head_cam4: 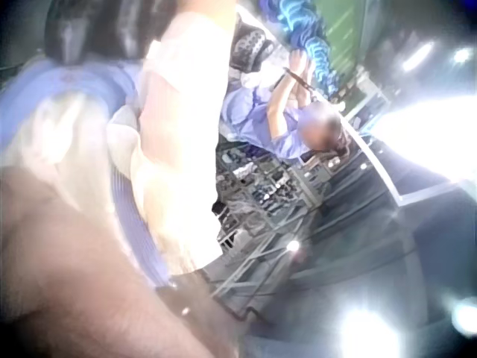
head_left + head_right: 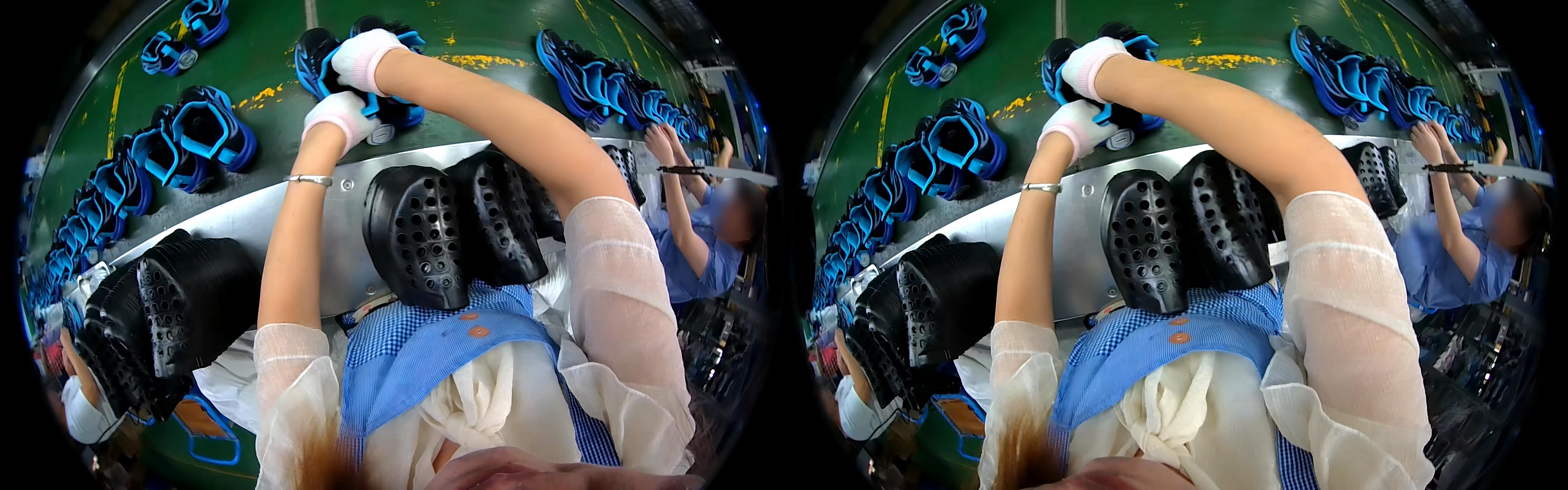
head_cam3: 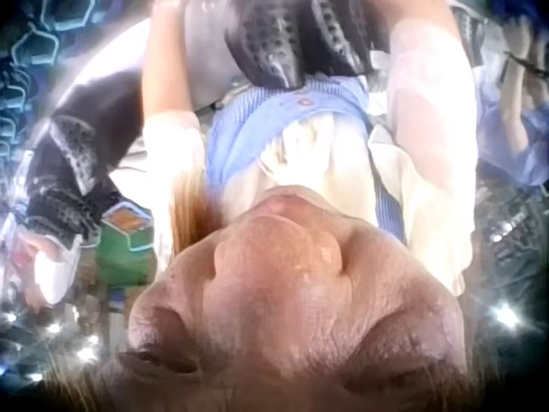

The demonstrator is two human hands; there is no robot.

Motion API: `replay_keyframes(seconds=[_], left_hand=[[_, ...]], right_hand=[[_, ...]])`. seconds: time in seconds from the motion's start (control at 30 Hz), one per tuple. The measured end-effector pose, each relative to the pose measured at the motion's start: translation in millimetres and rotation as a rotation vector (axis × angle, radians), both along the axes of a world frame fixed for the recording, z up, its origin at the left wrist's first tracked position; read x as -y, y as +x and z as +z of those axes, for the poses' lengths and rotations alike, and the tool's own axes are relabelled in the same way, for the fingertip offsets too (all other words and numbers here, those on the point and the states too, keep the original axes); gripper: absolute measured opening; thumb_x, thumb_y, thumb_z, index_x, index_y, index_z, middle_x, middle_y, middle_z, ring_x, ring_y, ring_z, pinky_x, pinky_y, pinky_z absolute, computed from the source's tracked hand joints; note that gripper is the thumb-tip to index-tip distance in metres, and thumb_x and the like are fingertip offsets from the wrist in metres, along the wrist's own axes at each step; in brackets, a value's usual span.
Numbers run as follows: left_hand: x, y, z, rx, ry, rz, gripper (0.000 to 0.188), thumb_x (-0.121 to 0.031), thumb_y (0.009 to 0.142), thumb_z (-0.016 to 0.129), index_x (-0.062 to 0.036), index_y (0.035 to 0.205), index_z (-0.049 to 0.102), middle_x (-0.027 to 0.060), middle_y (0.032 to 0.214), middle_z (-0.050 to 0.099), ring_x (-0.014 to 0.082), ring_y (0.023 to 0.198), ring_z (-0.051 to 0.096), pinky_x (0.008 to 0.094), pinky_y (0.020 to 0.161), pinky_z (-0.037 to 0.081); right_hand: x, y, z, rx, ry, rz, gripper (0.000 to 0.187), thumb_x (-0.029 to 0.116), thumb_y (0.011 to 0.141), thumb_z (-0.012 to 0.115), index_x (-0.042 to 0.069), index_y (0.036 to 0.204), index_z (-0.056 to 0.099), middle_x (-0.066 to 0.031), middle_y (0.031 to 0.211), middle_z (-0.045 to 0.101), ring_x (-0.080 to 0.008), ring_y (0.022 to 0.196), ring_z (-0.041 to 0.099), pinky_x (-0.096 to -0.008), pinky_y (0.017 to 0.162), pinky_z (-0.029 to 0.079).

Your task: The person assembles shoes by hand at a workstation, picking up blue and black shoe uppers and pressing black plastic components into the heel area.

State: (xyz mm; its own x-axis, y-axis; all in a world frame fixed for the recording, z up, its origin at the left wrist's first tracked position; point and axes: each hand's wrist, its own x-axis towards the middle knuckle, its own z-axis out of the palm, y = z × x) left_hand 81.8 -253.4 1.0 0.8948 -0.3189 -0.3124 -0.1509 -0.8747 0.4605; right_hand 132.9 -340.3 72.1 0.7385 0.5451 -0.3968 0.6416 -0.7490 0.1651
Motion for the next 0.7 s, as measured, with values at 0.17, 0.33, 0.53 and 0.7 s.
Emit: replay_keyframes(seconds=[0.17, 0.33, 0.53, 0.7], left_hand=[[4.7, 1.4, 6.0, -0.091, -0.08, -0.013, 0.036, -0.036, 0.076, 0.061, -0.0047, 0.091, 0.067, 0.0188, 0.091, 0.065, 0.034, 0.088, 0.061, 0.0395, 0.077, 0.049], [-0.3, -8.1, -4.7, 0.068, -0.109, -0.001, 0.034, -0.035, 0.077, 0.059, -0.0018, 0.08, 0.063, 0.021, 0.081, 0.061, 0.0385, 0.08, 0.057, 0.0432, 0.073, 0.045], [3.5, -17.7, 1.8, 0.196, -0.079, -0.004, 0.033, -0.034, 0.078, 0.061, -0.0005, 0.077, 0.059, 0.0204, 0.081, 0.058, 0.0387, 0.078, 0.055, 0.0428, 0.072, 0.044], [-0.3, -14.4, -2.3, 0.163, -0.059, 0.05, 0.035, -0.034, 0.077, 0.064, -0.0002, 0.077, 0.057, 0.0196, 0.078, 0.058, 0.0381, 0.076, 0.055, 0.041, 0.07, 0.044]], right_hand=[[77.0, -45.6, 57.4, -0.025, 0.243, -0.053, 0.032, 0.037, 0.082, 0.053, 0.009, 0.091, 0.064, -0.0145, 0.083, 0.064, -0.0322, 0.079, 0.062, -0.0404, 0.072, 0.049], [220.3, -101.7, 121.4, 0.275, 0.479, -0.264, 0.026, 0.029, 0.086, 0.054, 0.007, 0.097, 0.062, -0.0121, 0.083, 0.064, -0.0273, 0.076, 0.061, -0.0352, 0.07, 0.049], [391.4, -194.6, 144.9, 0.554, 0.493, -0.643, 0.023, 0.024, 0.086, 0.059, 0.004, 0.096, 0.064, -0.0088, 0.087, 0.063, -0.0184, 0.079, 0.061, -0.0285, 0.072, 0.048], [438.4, -235.1, 99.7, 0.461, 0.393, -0.857, 0.03, 0.029, 0.081, 0.061, 0.008, 0.102, 0.064, -0.0119, 0.091, 0.064, -0.0242, 0.087, 0.062, -0.0328, 0.078, 0.048]])
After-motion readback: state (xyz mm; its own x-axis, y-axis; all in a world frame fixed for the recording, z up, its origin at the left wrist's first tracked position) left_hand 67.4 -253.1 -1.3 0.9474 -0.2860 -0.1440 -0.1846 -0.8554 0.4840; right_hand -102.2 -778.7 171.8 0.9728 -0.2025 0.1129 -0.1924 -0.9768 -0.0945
